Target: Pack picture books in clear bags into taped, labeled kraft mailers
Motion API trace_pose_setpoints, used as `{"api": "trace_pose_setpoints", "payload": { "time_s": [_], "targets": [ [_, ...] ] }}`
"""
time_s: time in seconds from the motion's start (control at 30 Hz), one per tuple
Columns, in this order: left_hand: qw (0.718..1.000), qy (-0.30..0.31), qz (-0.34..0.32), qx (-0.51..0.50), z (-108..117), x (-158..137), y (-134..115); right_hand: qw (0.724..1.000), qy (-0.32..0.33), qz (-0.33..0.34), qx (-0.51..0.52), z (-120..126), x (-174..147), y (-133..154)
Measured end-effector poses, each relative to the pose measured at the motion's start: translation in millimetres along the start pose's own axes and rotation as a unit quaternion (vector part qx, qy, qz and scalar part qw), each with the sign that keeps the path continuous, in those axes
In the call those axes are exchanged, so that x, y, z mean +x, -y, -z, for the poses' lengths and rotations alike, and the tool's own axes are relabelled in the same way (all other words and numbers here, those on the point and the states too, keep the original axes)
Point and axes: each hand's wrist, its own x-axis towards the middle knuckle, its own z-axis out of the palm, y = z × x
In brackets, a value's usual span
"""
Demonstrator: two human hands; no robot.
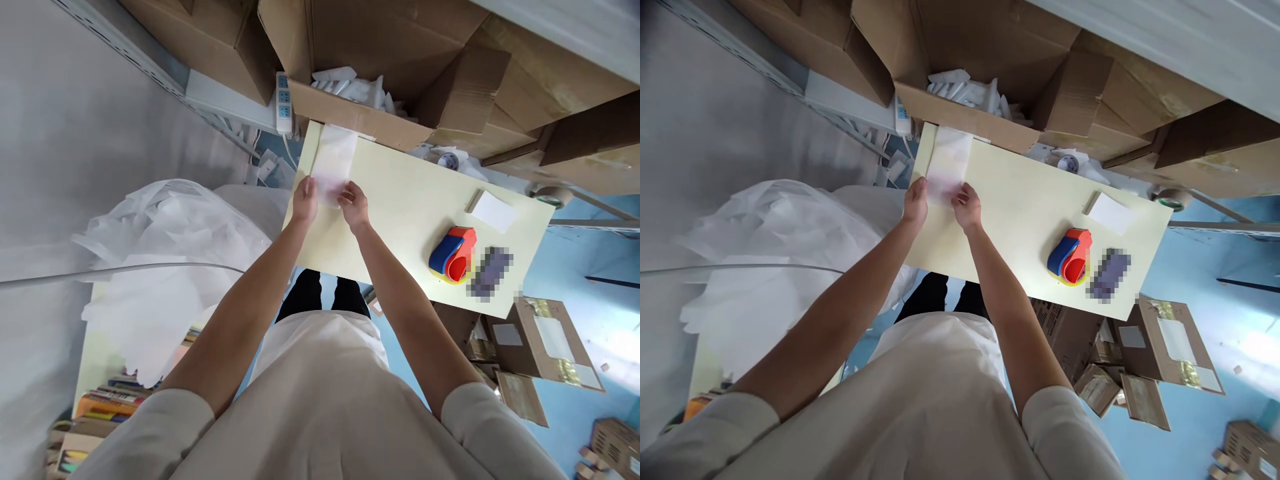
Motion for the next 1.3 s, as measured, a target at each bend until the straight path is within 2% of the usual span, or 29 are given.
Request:
{"api": "trace_pose_setpoints", "payload": {
  "time_s": [0.07, 0.17, 0.37, 0.5, 0.67, 0.8, 0.9, 0.97, 1.03, 1.17, 1.3],
  "targets": [
    [0.999, -0.014, 0.027, 0.024, 3.3, -15.2, -5.0, 1.0, -0.014, -0.001, -0.02, 5.6, -15.9, 1.0],
    [0.995, -0.03, 0.061, 0.079, 10.6, -54.5, -17.4, 0.999, -0.019, 0.002, -0.05, 18.7, -54.2, -5.1],
    [0.982, 0.086, 0.077, 0.151, 39.0, -141.4, -44.1, 0.995, -0.04, -0.054, -0.073, 56.1, -154.8, -39.5],
    [0.979, 0.081, 0.096, 0.159, 59.1, -180.8, -53.7, 0.991, 0.0, -0.073, -0.108, 84.9, -197.9, -60.3],
    [0.982, 0.013, 0.158, 0.105, 74.8, -234.1, -62.3, 0.981, 0.134, -0.037, -0.133, 100.8, -197.7, -58.8],
    [0.979, -0.066, 0.189, 0.037, 85.6, -291.5, -67.4, 0.969, 0.208, 0.009, -0.133, 93.6, -182.1, -33.9],
    [0.969, -0.162, 0.189, 0.001, 97.8, -336.4, -65.8, 0.953, 0.251, 0.056, -0.16, 81.3, -181.0, -9.3],
    [0.948, -0.25, 0.193, -0.033, 107.7, -365.7, -62.3, 0.931, 0.297, 0.105, -0.186, 67.3, -188.6, 4.5],
    [0.918, -0.341, 0.19, -0.071, 119.1, -394.7, -58.5, 0.892, 0.371, 0.154, -0.209, 46.0, -202.7, 12.7],
    [0.852, -0.476, 0.17, -0.138, 146.9, -454.3, -54.1, 0.772, 0.546, 0.208, -0.252, -14.8, -248.6, 9.8],
    [0.775, -0.576, 0.188, -0.181, 174.1, -514.7, -48.5, 0.659, 0.638, 0.237, -0.32, -72.3, -307.0, -7.0]
  ]
}}
